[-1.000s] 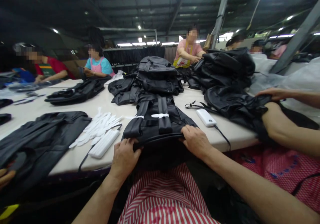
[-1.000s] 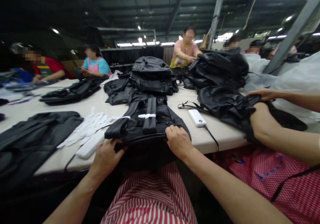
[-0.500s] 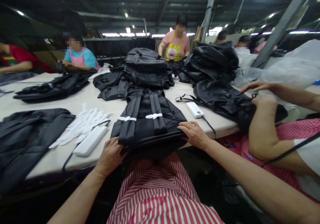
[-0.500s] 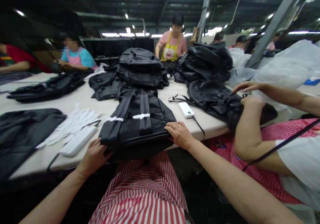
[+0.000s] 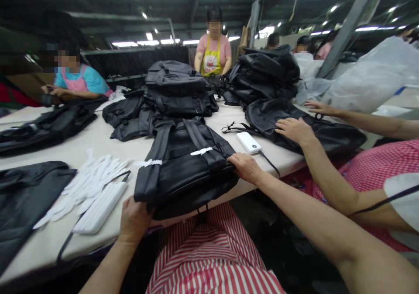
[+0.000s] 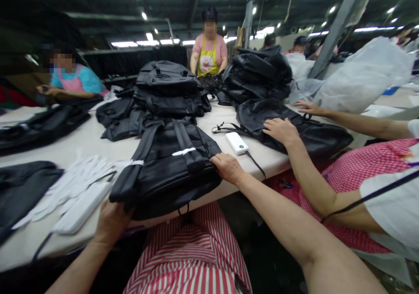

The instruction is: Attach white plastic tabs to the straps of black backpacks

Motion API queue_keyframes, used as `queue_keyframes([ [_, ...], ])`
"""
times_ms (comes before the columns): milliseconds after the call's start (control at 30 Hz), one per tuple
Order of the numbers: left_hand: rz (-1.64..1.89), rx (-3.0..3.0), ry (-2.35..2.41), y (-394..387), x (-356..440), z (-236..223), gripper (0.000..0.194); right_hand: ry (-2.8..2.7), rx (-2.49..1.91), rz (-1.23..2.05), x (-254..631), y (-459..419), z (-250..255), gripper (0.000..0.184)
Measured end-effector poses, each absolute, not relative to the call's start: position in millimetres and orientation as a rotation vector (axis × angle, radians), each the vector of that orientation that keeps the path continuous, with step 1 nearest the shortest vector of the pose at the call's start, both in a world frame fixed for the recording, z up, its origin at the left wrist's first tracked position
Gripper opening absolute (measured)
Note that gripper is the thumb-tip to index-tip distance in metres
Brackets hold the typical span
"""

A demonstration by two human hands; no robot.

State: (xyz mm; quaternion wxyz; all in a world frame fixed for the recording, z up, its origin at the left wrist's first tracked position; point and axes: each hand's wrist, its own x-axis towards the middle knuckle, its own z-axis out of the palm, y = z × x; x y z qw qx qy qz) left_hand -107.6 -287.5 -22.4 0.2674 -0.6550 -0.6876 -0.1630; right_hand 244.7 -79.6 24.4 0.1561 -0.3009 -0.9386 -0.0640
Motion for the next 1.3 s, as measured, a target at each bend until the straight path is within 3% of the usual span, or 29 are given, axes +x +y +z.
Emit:
queue_keyframes([
  [167,-0.782,-1.512,-1.814,-321.7,-40.7,-11.7,0.040,-2.743,-1.000,0.069,242.0,-64.1,41.2,0.018],
  [267,-0.971,-1.932,-1.547,-320.6,12.3,-8.5,0.034,-2.791,-1.064,0.160,239.0,-51.2,58.0,0.021],
  [333,-0.778,-2.112,-1.592,-304.6,31.7,-14.1,0.033,-2.808,-1.108,0.183,236.1,-45.2,65.4,0.024],
  [500,-0.352,-1.917,-1.807,-265.4,18.5,-31.1,0.035,-2.870,-1.103,0.328,227.7,-34.3,78.1,0.030],
  [700,-0.330,-2.153,-1.756,-255.2,-8.2,-10.6,0.033,-2.985,-1.077,0.580,221.3,-13.1,95.0,0.034],
  [833,-0.276,-2.171,-2.030,-242.9,-16.7,7.8,0.033,-2.671,-1.082,0.139,236.5,-49.3,87.2,0.036],
  [967,-0.333,-2.158,-2.249,-233.1,-19.0,23.9,0.036,-2.175,-0.813,-0.113,252.1,-131.7,45.2,0.012],
  [1033,-0.382,-2.173,-2.280,-229.9,-18.4,33.8,0.035,-2.212,-0.634,-0.109,248.9,-160.0,19.3,0.018],
  [1167,-0.391,-2.203,-2.286,-226.3,-16.1,54.0,0.034,-2.243,-0.719,-0.203,228.0,-158.4,-17.0,0.033],
  [1300,-0.387,-2.188,-2.265,-224.3,-20.3,70.7,0.031,-2.245,-0.591,-0.312,219.5,-121.0,-12.7,0.034],
])
